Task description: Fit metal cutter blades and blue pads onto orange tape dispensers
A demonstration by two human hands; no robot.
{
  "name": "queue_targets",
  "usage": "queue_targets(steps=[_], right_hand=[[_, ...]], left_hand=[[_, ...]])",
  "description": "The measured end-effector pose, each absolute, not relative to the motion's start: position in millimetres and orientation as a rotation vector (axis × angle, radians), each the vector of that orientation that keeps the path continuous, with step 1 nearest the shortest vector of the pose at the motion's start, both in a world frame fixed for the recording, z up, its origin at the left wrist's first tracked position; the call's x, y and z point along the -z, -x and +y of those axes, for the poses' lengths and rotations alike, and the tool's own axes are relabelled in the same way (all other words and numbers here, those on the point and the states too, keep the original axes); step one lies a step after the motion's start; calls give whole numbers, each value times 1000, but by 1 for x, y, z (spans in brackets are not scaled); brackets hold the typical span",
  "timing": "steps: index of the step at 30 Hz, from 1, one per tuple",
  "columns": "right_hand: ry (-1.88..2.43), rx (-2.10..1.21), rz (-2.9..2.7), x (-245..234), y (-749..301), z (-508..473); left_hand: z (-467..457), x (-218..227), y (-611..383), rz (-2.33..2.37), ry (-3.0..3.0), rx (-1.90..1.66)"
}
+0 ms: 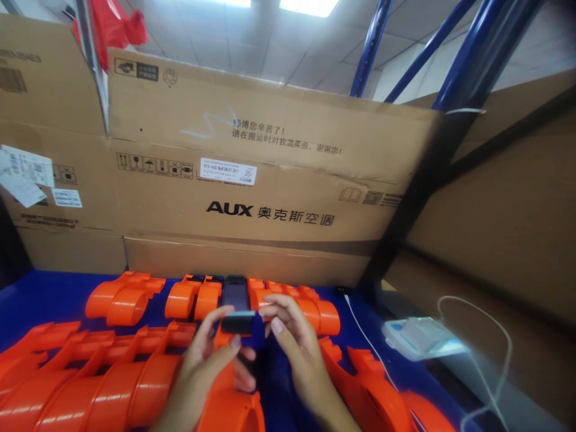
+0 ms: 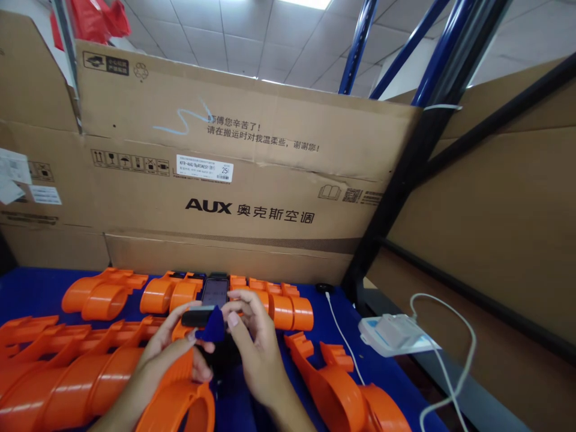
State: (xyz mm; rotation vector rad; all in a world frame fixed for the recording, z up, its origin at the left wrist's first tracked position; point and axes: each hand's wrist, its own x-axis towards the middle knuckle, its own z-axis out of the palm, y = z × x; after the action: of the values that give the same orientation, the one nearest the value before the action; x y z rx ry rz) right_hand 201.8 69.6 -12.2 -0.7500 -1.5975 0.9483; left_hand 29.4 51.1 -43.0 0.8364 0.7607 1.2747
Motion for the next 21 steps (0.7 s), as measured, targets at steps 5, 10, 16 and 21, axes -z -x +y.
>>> queue_targets(steps=[5,10,16,21], right_hand=[[575,-1447,-1617,13,-201,69],[592,-1382,-1617,11,-202,67],[743,-1281,-1699,14,-195,62],[729,-1424,-1637,17,-190,59]], left_hand=[[45,38,-33,582,-941,-1197],[33,36,-36,537,-923,-1176],[26,22,-41,693,-855,-1257],[27,10,-44,806,-859,-1267]])
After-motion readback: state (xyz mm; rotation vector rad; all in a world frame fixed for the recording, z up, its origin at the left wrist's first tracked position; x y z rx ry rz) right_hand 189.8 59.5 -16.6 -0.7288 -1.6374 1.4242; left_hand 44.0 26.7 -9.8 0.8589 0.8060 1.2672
